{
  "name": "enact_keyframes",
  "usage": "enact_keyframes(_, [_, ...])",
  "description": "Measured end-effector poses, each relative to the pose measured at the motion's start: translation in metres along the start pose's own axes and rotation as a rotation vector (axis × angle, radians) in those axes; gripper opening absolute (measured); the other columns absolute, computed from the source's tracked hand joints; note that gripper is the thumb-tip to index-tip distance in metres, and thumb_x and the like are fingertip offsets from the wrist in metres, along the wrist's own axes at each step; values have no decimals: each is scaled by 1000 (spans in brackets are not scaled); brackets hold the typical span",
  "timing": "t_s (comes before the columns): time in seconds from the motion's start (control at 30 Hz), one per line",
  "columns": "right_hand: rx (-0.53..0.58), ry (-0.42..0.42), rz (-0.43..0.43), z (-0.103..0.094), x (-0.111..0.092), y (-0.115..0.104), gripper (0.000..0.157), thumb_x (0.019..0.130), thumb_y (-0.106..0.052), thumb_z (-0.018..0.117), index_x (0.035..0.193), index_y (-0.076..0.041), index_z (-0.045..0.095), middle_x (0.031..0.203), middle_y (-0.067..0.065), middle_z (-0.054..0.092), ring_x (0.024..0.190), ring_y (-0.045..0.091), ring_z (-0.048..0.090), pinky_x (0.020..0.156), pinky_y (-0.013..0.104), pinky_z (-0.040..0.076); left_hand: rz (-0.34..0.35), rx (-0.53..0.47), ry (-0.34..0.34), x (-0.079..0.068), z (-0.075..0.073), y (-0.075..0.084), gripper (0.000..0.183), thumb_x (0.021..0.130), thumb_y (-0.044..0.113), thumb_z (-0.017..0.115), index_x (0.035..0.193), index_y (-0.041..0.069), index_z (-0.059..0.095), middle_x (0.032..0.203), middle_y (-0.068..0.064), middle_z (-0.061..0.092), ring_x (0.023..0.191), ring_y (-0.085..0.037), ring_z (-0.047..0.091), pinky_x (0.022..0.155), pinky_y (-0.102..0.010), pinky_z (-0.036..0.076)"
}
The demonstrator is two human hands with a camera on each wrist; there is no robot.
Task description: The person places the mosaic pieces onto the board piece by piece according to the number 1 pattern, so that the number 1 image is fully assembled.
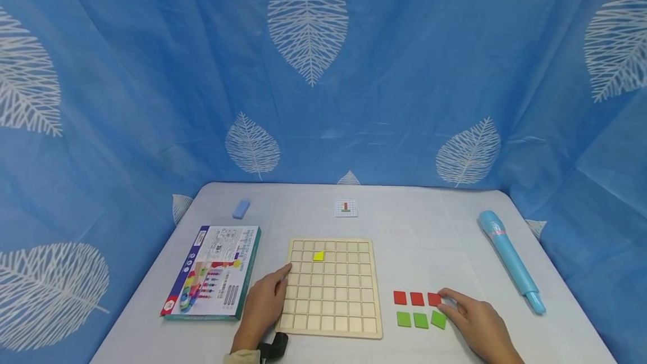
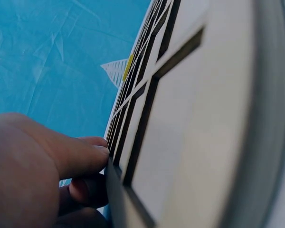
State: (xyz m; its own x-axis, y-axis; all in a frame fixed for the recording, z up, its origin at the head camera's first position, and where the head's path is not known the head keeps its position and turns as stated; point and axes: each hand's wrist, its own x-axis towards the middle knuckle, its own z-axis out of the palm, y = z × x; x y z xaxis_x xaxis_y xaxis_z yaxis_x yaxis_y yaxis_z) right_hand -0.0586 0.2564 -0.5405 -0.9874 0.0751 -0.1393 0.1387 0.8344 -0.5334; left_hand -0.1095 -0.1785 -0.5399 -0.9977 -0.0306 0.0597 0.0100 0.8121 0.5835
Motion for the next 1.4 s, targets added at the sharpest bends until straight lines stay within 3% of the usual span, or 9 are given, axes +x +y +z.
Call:
enact_keyframes(0.43, [46, -14, 16, -4, 6, 1, 42, 95, -31, 72, 129, -7, 70, 57, 1, 44, 54, 19, 43, 55, 28, 37, 13, 14, 1, 0, -1, 0, 38, 100, 15, 65, 138, 17, 66, 78, 8, 57, 76, -12, 52, 68, -35, 42])
enact_keyframes(0.87, [43, 48, -63, -7, 12, -14, 42, 93, -31, 75, 129, -9, 70, 55, -1, 41, 51, 17, 40, 52, 26, 34, 11, 9, 14, -1, -1, -1, 37, 100, 16, 65, 138, 18, 67, 74, 9, 52, 72, -10, 50, 66, -32, 40])
enact_keyframes(1.4, [39, 105, -153, -10, 26, -43, 38, 91, -25, 78, 126, -10, 72, 54, -1, 40, 51, 17, 40, 52, 25, 36, 21, 11, 2, -2, -2, 0, 37, 100, 15, 65, 137, 16, 67, 78, 9, 58, 77, -12, 54, 69, -35, 43])
